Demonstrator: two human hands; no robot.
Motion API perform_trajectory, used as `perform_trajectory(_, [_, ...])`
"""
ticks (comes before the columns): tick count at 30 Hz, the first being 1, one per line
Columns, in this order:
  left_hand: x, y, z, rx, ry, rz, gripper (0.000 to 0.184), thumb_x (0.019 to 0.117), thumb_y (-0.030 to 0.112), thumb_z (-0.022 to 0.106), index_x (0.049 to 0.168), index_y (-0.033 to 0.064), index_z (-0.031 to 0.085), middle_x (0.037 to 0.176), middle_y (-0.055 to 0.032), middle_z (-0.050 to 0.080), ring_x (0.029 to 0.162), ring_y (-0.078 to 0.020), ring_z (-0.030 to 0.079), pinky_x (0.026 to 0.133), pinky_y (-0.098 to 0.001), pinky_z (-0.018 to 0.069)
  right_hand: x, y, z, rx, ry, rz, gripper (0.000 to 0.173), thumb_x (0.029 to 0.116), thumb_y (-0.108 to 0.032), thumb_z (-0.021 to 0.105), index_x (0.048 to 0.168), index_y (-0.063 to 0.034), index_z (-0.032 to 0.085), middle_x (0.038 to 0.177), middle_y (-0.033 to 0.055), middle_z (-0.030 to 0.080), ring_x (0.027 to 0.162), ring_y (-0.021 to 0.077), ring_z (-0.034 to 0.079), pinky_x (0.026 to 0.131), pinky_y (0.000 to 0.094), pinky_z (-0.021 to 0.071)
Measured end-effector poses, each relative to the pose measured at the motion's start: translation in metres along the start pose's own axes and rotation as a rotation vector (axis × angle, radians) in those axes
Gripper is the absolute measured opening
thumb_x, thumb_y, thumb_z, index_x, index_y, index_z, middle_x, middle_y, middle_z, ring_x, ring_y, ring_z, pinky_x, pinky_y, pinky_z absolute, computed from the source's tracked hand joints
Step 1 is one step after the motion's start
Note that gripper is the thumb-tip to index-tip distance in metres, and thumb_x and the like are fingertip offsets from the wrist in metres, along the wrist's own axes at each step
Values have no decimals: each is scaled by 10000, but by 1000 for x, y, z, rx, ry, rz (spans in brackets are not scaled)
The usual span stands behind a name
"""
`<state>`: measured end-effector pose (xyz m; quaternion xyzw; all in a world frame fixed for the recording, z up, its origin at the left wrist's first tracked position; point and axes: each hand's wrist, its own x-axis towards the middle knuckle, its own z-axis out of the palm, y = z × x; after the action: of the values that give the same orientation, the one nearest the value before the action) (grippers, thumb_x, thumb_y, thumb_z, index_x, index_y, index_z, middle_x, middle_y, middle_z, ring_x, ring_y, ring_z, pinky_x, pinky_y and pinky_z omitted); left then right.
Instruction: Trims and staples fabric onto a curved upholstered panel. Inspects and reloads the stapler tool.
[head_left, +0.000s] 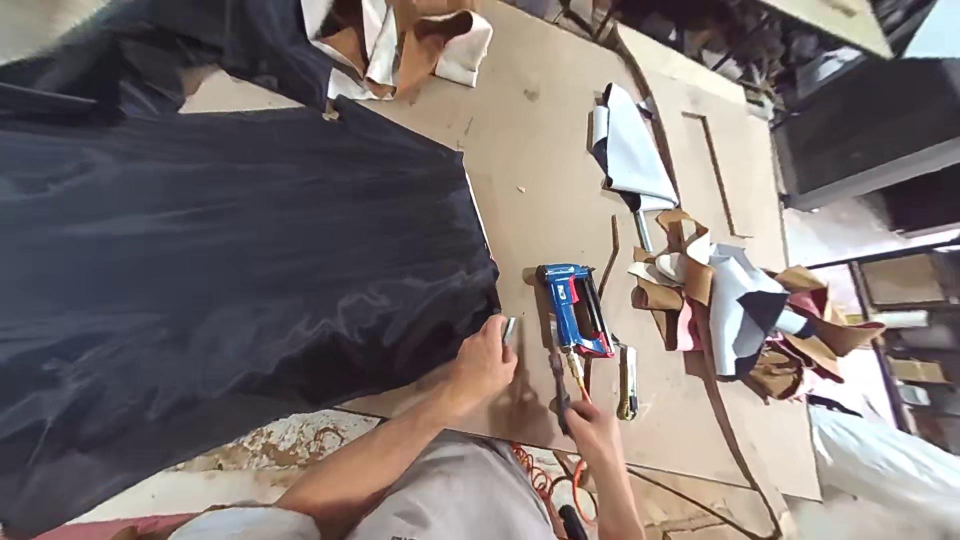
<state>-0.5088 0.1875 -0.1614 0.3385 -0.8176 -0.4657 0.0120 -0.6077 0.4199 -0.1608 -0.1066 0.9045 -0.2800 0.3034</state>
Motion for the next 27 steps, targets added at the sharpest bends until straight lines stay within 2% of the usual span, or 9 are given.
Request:
perform_trajectory(2, [38, 31, -3, -108, -57, 96, 502, 959, 186, 616, 1426, 34, 510, 1165, -157, 698, 986, -292, 717, 881, -478, 596, -34, 23, -25, 373, -8, -27, 192, 872, -161, 651, 982, -35, 744, 753, 38, 713, 553, 106, 605, 492, 301, 518])
perform_trajectory(4, [61, 41, -3, -63, -136, 181, 496, 1022, 269, 588, 1452, 40, 495, 1295, -176, 650, 1117, -315, 684, 965, -497, 563, -53, 25, -48, 593, -41, -56, 268, 893, -141, 671, 1118, -10, 734, 860, 55, 751, 626, 72, 641, 527, 231, 530])
perform_trajectory(7, [41, 2, 21, 175, 177, 284, 465, 975, 354, 626, 1359, 92, 622, 1355, -155, 648, 1288, -343, 599, 1025, -555, 501, -36, -4, -87, 544, -110, -168, 243, 876, -125, 712, 1099, -32, 743, 959, 71, 773, 824, 136, 730, 711, 297, 616])
perform_trajectory(9, [28, -43, 41, 283, 216, 193, 606, 943, 371, 636, 1489, 128, 533, 1559, -141, 499, 1484, -367, 407, 1152, -632, 362, 9, -28, -103, 438, -230, -343, 236, 869, -157, 752, 1095, -92, 757, 1039, 75, 784, 902, 177, 753, 736, 323, 634])
perform_trajectory(10, [17, -58, 56, 332, 223, 169, 560, 971, 350, 593, 1486, 132, 548, 1565, -131, 499, 1475, -360, 426, 1154, -623, 370, 34, -40, -112, 386, -300, -427, 258, 870, -209, 771, 1118, -136, 755, 1064, 65, 783, 915, 181, 755, 728, 319, 635])
perform_trajectory(12, [8, -67, 79, 397, 387, 254, 355, 944, 178, 582, 1263, 122, 727, 1296, -123, 707, 1185, -342, 674, 946, -549, 547, 92, -71, -130, 252, -436, -555, 295, 893, -275, 753, 1162, -158, 722, 1055, 37, 772, 909, 177, 746, 746, 335, 642])
perform_trajectory(15, [12, -66, 88, 392, 519, 351, 265, 942, 56, 561, 1077, 122, 780, 960, -79, 745, 877, -262, 703, 793, -414, 577, 171, -127, -150, -53, -647, -617, 380, 884, -332, 717, 1181, -102, 662, 1032, -10, 727, 875, 109, 713, 700, 303, 628])
perform_trajectory(20, [1, -56, 80, 277, 538, 358, 248, 946, 52, 560, 1063, 111, 771, 947, -75, 741, 877, -248, 694, 811, -386, 574, 266, -209, -140, -662, -1079, -516, 535, 753, -687, 714, 992, -209, 685, 770, -117, 631, 637, -10, 577, 540, 212, 478])
perform_trajectory(27, [-17, -27, 72, 136, 618, 440, 211, 992, 69, 560, 1116, 102, 728, 983, -67, 731, 934, -201, 673, 890, -310, 550, 316, -244, -73, -948, -1532, -431, 402, 880, -555, 683, 805, -160, 654, 645, -65, 600, 570, 33, 568, 529, 234, 452])
